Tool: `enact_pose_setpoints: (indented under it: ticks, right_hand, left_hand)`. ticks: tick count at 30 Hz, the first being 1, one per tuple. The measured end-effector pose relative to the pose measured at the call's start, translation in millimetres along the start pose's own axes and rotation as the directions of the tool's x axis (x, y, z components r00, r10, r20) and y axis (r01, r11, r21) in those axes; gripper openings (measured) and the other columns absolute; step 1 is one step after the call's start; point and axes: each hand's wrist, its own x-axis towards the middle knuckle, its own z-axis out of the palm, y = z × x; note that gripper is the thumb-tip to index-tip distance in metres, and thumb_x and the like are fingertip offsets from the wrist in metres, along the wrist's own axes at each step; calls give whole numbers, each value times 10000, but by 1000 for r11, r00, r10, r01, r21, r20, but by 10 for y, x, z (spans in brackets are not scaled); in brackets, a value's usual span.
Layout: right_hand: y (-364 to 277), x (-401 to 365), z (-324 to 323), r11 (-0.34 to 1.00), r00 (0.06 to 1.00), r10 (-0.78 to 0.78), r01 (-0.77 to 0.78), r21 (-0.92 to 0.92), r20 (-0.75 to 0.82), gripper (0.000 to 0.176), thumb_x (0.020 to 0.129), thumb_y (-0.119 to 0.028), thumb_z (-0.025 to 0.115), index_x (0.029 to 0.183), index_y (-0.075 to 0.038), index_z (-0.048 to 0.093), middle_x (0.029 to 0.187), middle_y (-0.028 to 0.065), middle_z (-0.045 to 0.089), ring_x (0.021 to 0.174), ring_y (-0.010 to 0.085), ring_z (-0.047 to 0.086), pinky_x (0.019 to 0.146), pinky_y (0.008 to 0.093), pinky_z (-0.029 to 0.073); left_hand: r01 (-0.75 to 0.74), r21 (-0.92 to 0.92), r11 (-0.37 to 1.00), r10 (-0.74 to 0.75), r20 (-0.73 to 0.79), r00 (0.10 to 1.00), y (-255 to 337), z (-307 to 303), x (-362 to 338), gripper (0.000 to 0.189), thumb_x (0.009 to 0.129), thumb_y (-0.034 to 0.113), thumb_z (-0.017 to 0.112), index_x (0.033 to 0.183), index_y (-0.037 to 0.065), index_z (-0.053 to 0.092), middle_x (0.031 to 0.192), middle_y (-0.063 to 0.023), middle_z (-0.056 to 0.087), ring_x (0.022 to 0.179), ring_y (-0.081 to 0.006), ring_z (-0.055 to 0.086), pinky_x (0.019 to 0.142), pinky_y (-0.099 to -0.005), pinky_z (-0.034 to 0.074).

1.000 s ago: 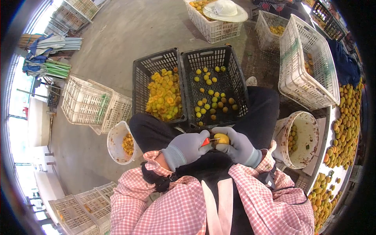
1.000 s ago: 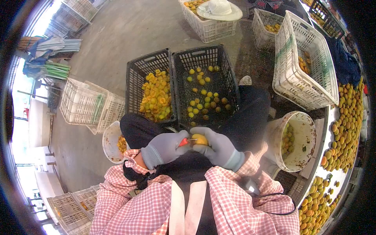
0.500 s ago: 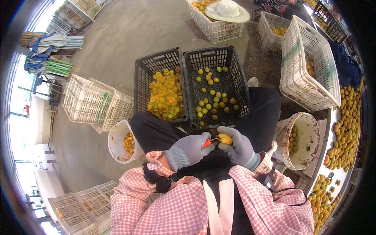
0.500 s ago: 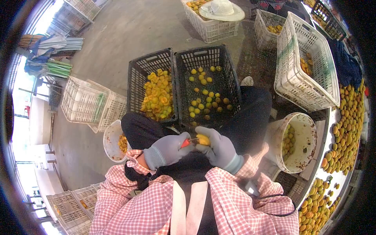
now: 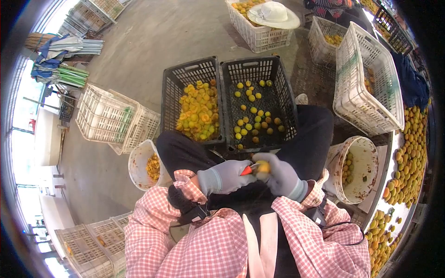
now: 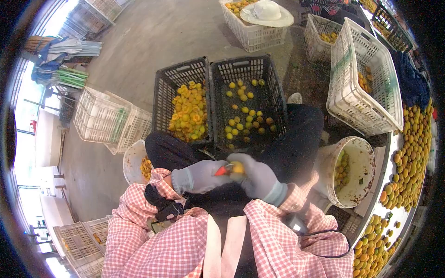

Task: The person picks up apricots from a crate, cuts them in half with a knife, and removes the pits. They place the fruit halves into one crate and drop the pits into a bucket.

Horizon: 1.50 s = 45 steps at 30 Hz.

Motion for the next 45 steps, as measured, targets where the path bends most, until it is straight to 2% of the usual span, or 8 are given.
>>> enact_pose_setpoints:
  ticks: [2,9,11,18,22,30,33,45]
  right_hand:
    - [-8,1,44,998,993,25,-32,55,118,461,864,-197,657,1250,-51,451,1032,192,634,935,389,634,747,406,520]
    - [93,-67,50,948,996,80,-86,307,34,515,898,-275,645,1305,-46,428,1075,123,643,975,234,647,829,315,497]
    - [59,-104,65,812,988,121,-152,564,92,517,902,-262,644,1324,-50,435,1068,66,631,951,174,612,846,290,482]
    - [-4,-61,-47,584,932,311,-343,736,187,553,858,-285,696,1278,-3,472,1109,83,595,969,133,584,882,273,465]
    - [-86,69,-1,474,972,220,-182,861,85,494,902,-261,654,1307,-63,451,1062,20,599,689,13,474,568,179,397]
    - [-136,102,-80,629,972,230,-189,754,51,460,946,-264,592,1312,-37,432,971,8,560,742,56,536,669,210,463]
    - [-34,117,-139,650,943,324,-280,707,75,447,936,-273,607,1280,-38,445,967,26,569,710,57,541,596,201,450]
    - [-209,223,-67,513,936,347,-247,822,64,290,1005,-292,456,1153,-54,527,836,-12,587,636,36,534,533,176,414]
  left_hand:
    - [-76,323,943,65,46,997,96,-69,-25,275,893,257,612,1003,15,543,704,-90,622,589,-183,610,557,-315,467]
    - [66,372,926,-80,23,996,407,-67,-103,299,882,300,593,992,29,534,780,-146,633,756,-265,656,667,-366,503]
    - [-117,625,772,165,-18,986,116,-17,-40,325,889,323,595,1024,34,536,815,-170,637,795,-310,657,691,-395,501]
    - [-92,324,942,96,3,995,251,-64,-80,371,885,338,620,1100,47,538,912,-197,648,860,-377,638,723,-397,498]
    - [-288,386,876,370,-156,916,257,-41,-67,338,870,282,646,1072,37,530,867,-208,640,835,-392,627,687,-397,485]
    - [-208,523,827,428,-344,836,301,39,-88,273,878,252,650,1007,43,531,812,-176,640,746,-337,651,646,-364,494]
    - [-229,376,898,404,-500,766,310,-33,-155,248,872,189,686,986,32,533,748,-43,614,657,-109,572,638,-280,483]
    - [-454,-265,851,308,-449,839,294,-3,137,434,825,151,744,1158,7,506,986,-34,579,902,-64,532,785,-240,466]
